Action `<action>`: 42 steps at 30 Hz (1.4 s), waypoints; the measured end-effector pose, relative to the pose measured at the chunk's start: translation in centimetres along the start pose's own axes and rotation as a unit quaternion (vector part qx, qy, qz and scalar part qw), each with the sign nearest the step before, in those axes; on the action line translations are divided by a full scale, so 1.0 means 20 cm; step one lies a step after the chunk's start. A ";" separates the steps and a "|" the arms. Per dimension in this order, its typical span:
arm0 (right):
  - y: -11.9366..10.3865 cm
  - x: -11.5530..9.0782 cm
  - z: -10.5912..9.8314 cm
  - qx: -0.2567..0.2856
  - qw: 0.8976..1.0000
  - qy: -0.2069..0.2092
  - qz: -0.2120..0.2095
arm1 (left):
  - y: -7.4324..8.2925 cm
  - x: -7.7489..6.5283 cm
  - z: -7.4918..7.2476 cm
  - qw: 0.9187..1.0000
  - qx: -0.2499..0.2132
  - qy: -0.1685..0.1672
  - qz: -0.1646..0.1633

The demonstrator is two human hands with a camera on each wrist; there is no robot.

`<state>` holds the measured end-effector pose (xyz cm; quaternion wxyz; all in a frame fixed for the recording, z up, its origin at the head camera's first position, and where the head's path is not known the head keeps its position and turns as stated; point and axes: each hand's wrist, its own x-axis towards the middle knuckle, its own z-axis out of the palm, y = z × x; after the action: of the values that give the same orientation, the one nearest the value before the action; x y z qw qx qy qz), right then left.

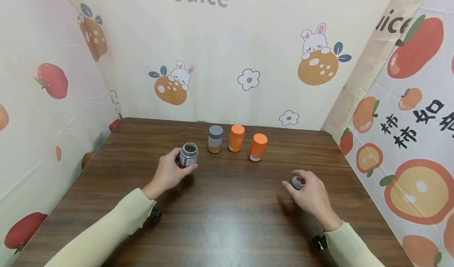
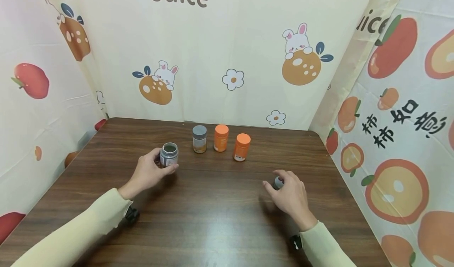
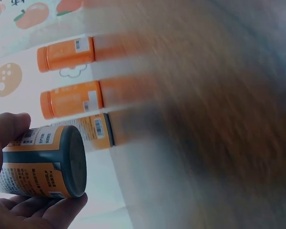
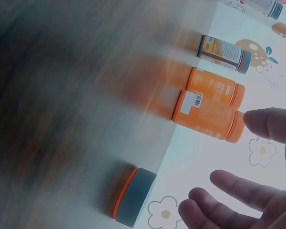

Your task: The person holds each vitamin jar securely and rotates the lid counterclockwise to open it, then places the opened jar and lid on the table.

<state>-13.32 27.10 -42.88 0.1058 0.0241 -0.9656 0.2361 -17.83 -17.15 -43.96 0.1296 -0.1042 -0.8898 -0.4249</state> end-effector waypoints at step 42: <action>-0.02 -0.06 0.01 0.029 0.997 0.049 -0.054 | -0.27 0.12 -0.14 0.987 -0.018 -0.019 -0.160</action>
<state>-12.09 26.60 -43.15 0.1653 0.0678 -0.9492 0.2591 -21.30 -22.49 -45.55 0.0412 0.0295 -0.8893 -0.4545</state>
